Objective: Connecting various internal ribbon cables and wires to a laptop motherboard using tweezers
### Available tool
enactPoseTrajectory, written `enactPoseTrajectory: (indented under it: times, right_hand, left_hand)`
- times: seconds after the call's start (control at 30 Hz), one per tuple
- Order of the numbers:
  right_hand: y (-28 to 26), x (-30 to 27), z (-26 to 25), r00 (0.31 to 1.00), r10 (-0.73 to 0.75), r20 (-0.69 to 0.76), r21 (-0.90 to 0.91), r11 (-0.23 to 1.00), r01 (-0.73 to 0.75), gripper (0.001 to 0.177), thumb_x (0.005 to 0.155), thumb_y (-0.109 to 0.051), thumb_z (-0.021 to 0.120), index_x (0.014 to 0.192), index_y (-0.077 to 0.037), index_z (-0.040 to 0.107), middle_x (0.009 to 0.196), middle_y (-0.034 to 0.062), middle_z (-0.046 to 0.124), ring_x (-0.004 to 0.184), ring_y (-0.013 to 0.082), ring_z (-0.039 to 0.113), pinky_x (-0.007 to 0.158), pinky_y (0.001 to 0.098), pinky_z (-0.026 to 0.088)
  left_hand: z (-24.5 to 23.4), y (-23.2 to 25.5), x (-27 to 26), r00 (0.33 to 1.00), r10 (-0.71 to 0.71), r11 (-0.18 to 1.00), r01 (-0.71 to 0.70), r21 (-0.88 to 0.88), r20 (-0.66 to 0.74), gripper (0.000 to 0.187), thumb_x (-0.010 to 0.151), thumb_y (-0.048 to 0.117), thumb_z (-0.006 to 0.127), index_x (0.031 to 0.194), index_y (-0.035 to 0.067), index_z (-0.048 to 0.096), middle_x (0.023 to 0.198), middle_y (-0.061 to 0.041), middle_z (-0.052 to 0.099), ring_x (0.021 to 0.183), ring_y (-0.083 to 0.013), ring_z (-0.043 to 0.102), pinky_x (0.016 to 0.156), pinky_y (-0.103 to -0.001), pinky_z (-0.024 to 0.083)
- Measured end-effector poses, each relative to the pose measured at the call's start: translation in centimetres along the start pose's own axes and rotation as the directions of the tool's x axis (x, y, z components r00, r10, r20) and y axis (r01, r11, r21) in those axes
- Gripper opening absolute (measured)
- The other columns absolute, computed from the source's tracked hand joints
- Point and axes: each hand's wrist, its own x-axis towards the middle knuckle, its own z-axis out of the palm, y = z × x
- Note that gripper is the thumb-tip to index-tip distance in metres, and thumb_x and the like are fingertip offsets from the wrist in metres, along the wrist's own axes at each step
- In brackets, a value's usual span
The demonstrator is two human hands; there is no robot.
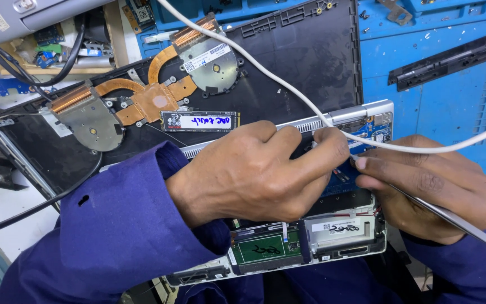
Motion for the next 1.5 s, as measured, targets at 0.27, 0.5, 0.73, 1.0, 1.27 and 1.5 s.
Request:
enactPoseTrajectory:
  times: [0.27, 0.5, 0.73, 1.0, 1.27, 1.5]
  right_hand:
    - [0.1, 0.1, -1.1, 0.993, 0.009, 0.120, 0.017, 1.000, -0.011, 0.026, 0.090, -0.005, 0.078, 0.113, 0.005, 0.069, 0.104, 0.0251, 0.075, 0.093, 0.0348, 0.078, 0.081, 0.0446, 0.067]
    - [1.0, -4.4, -1.7, 0.916, 0.347, -0.202, 0.113, 0.937, -0.331, 0.032, 0.105, -0.025, 0.050, 0.099, 0.006, 0.057, 0.082, 0.0239, 0.061, 0.078, 0.0375, 0.071, 0.069, 0.0414, 0.058]
    - [3.0, -5.0, -0.7, 0.923, 0.246, -0.297, 0.131, 0.968, -0.216, 0.031, 0.106, -0.021, 0.057, 0.104, 0.010, 0.057, 0.089, 0.0257, 0.062, 0.078, 0.0420, 0.070, 0.070, 0.0459, 0.055]
    - [4.4, -5.7, -0.7, 0.943, 0.147, -0.298, 0.104, 0.987, -0.121, 0.026, 0.109, -0.017, 0.059, 0.113, 0.009, 0.054, 0.097, 0.0268, 0.061, 0.078, 0.0418, 0.067, 0.073, 0.0486, 0.057]
    - [4.9, -5.8, -0.6, 0.950, 0.122, -0.289, 0.141, 0.986, -0.084, 0.024, 0.112, -0.014, 0.060, 0.127, 0.000, 0.046, 0.104, 0.0260, 0.061, 0.080, 0.0399, 0.067, 0.078, 0.0492, 0.058]
    - [4.6, -4.5, -0.3, 0.945, 0.122, -0.305, 0.130, 0.988, -0.085, 0.023, 0.109, -0.011, 0.062, 0.109, 0.011, 0.054, 0.096, 0.0283, 0.063, 0.075, 0.0385, 0.067, 0.072, 0.0479, 0.055]
  left_hand:
    - [-0.2, 0.4, 0.1, 0.999, 0.015, 0.997, -0.017, 0.069, 0.030, 0.029, 0.098, 0.004, 0.044, 0.076, 0.011, 0.062, 0.104, -0.004, 0.060, 0.058, -0.0100, 0.029, 0.051, -0.025, 0.027]
    - [0.1, 0.3, 0.0, 1.000, 0.018, 0.999, -0.018, 0.040, -0.005, 0.029, 0.100, 0.001, 0.050, 0.075, 0.009, 0.063, 0.105, -0.006, 0.061, 0.057, -0.0100, 0.032, 0.048, -0.024, 0.027]
    - [-0.2, 0.3, 0.5, 0.997, -0.027, 1.000, 0.027, 0.005, -0.077, 0.007, 0.110, 0.012, 0.066, 0.103, 0.012, 0.068, 0.097, -0.002, 0.065, 0.056, -0.0075, 0.036, 0.047, -0.022, 0.029]
    - [0.0, 0.4, 0.0, 0.987, -0.141, 0.985, 0.147, -0.093, 0.074, 0.029, 0.108, 0.002, 0.065, 0.134, 0.013, 0.057, 0.098, -0.001, 0.062, 0.051, -0.0150, 0.044, 0.040, -0.032, 0.033]
    - [0.2, 0.4, 0.1, 1.000, -0.017, 0.995, 0.018, -0.101, 0.004, 0.019, 0.107, 0.005, 0.068, 0.121, 0.016, 0.061, 0.112, -0.001, 0.061, 0.053, -0.0100, 0.043, 0.041, -0.027, 0.034]
    - [0.8, 0.6, 0.0, 0.999, 0.050, 0.999, -0.050, -0.011, 0.022, 0.018, 0.099, -0.004, 0.061, 0.097, 0.014, 0.062, 0.124, -0.004, 0.063, 0.052, -0.0092, 0.039, 0.040, -0.025, 0.030]
